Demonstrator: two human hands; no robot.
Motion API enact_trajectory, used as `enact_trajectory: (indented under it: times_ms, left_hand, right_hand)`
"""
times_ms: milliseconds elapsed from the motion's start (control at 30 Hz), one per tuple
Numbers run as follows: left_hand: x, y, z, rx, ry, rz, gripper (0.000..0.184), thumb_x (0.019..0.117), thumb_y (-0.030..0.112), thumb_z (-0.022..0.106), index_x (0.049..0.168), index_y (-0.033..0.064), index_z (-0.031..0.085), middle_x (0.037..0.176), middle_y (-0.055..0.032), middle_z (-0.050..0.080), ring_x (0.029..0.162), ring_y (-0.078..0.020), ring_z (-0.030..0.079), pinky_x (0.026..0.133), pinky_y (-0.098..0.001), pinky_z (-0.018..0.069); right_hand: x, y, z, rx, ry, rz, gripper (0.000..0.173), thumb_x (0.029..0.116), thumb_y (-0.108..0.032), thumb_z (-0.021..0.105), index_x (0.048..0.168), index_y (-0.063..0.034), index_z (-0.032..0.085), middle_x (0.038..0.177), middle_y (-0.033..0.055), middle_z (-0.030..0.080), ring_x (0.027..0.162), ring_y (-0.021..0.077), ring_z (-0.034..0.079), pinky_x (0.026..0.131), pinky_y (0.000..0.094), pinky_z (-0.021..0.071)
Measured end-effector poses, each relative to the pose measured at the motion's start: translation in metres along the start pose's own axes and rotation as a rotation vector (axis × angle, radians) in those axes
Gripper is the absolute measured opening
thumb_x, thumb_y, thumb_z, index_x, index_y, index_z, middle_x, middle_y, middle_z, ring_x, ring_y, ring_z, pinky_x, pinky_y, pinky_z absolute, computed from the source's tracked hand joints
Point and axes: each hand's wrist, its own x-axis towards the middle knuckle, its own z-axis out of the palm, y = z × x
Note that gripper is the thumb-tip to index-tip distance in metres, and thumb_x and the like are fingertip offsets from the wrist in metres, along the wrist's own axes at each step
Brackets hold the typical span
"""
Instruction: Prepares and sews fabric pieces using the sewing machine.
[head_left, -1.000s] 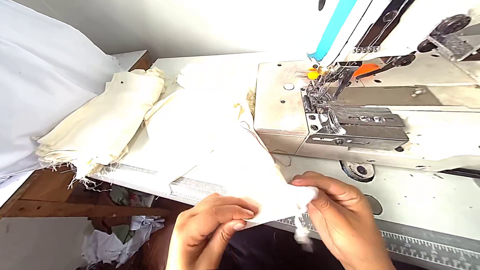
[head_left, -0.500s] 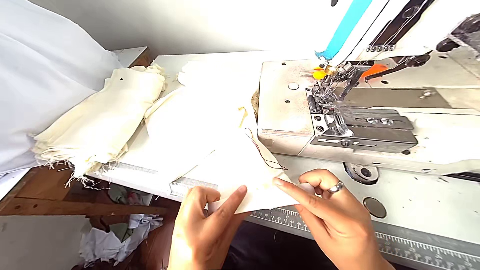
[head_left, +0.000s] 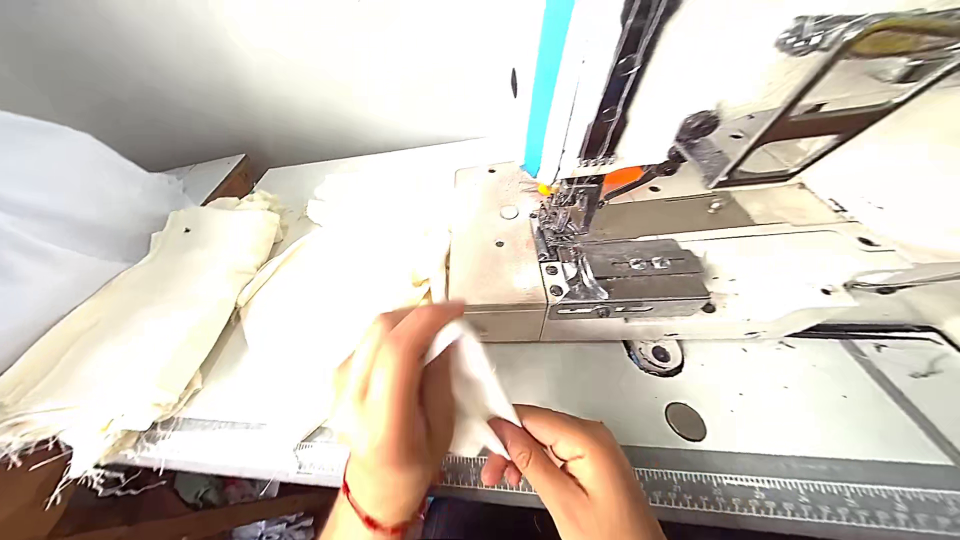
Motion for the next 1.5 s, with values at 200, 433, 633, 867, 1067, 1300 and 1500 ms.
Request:
enact_trajectory:
  times_ms: [200,433,633,867,1067,1300,1500]
  left_hand:
    - [0.066,-0.013,0.051,0.306,-0.533,-0.003,0.015,0.0985,0.019,0.068,0.097,0.0084,0.078,0.091,-0.0074,0.072,0.073,-0.0226,0.070,0.057,-0.0421,0.0537]
    - [0.105,-0.052,0.101,-0.087,-0.766,-0.265,0.012,0.0861,0.018,0.077,0.088,0.0078,0.072,0.078,-0.0002,0.067,0.075,-0.0077,0.063,0.069,-0.0325,0.0498]
    - [0.108,-0.041,0.104,-0.082,-0.749,-0.348,0.021,0.0867,0.014,0.078,0.104,0.0042,0.070,0.091,-0.0047,0.069,0.086,-0.0114,0.065,0.079,-0.0347,0.0511]
    - [0.110,-0.046,0.113,-0.015,-0.780,-0.352,0.022,0.0870,0.019,0.079,0.103,0.0067,0.070,0.090,-0.0056,0.069,0.085,-0.0152,0.065,0.076,-0.0400,0.0505]
    - [0.112,-0.047,0.100,0.003,-0.750,-0.224,0.018,0.0887,0.019,0.077,0.095,0.0038,0.070,0.084,-0.0088,0.068,0.080,-0.0215,0.066,0.071,-0.0448,0.0510]
    - [0.099,-0.028,0.038,-0.145,-0.778,0.546,0.025,0.0940,0.009,0.055,0.100,0.0112,0.079,0.103,0.0015,0.076,0.077,-0.0040,0.068,0.059,-0.0203,0.0533]
    - [0.122,-0.023,0.037,-0.042,-0.908,0.743,0.018,0.0924,0.014,0.056,0.090,0.0100,0.073,0.086,0.0004,0.069,0.063,-0.0088,0.062,0.048,-0.0262,0.0457]
  right_hand:
    - [0.022,-0.008,-0.021,0.124,0.135,0.035,0.031,0.1062,-0.015,0.051,0.081,-0.0076,0.067,0.067,-0.0091,0.068,0.060,-0.0036,0.063,0.057,0.0142,0.0526]
    - [0.037,-0.002,-0.032,0.063,0.312,0.000,0.035,0.1046,-0.013,0.049,0.075,-0.0107,0.066,0.061,-0.0082,0.066,0.055,-0.0013,0.062,0.054,0.0139,0.0516]
    - [0.039,-0.001,-0.028,0.030,0.372,-0.105,0.034,0.1051,-0.013,0.048,0.075,-0.0096,0.065,0.061,-0.0091,0.065,0.055,-0.0027,0.062,0.054,0.0137,0.0531]
    - [0.049,0.000,-0.032,0.023,0.386,-0.008,0.033,0.1039,-0.012,0.048,0.078,-0.0102,0.069,0.059,-0.0092,0.065,0.051,-0.0018,0.061,0.051,0.0137,0.0527]
    - [0.052,-0.003,-0.036,0.003,0.362,0.058,0.035,0.1046,-0.015,0.049,0.080,-0.0093,0.072,0.064,-0.0064,0.070,0.050,-0.0011,0.062,0.047,0.0145,0.0515]
    - [0.054,-0.018,-0.087,-0.516,0.355,-0.355,0.026,0.1033,-0.026,0.055,0.091,-0.0134,0.074,0.081,-0.0087,0.069,0.072,-0.0066,0.060,0.062,0.0111,0.0497]
    - [0.096,-0.036,-0.101,-1.004,-0.007,-0.560,0.029,0.0870,-0.022,0.058,0.107,-0.0176,0.079,0.116,-0.0045,0.073,0.113,0.0158,0.064,0.091,0.0334,0.0517]
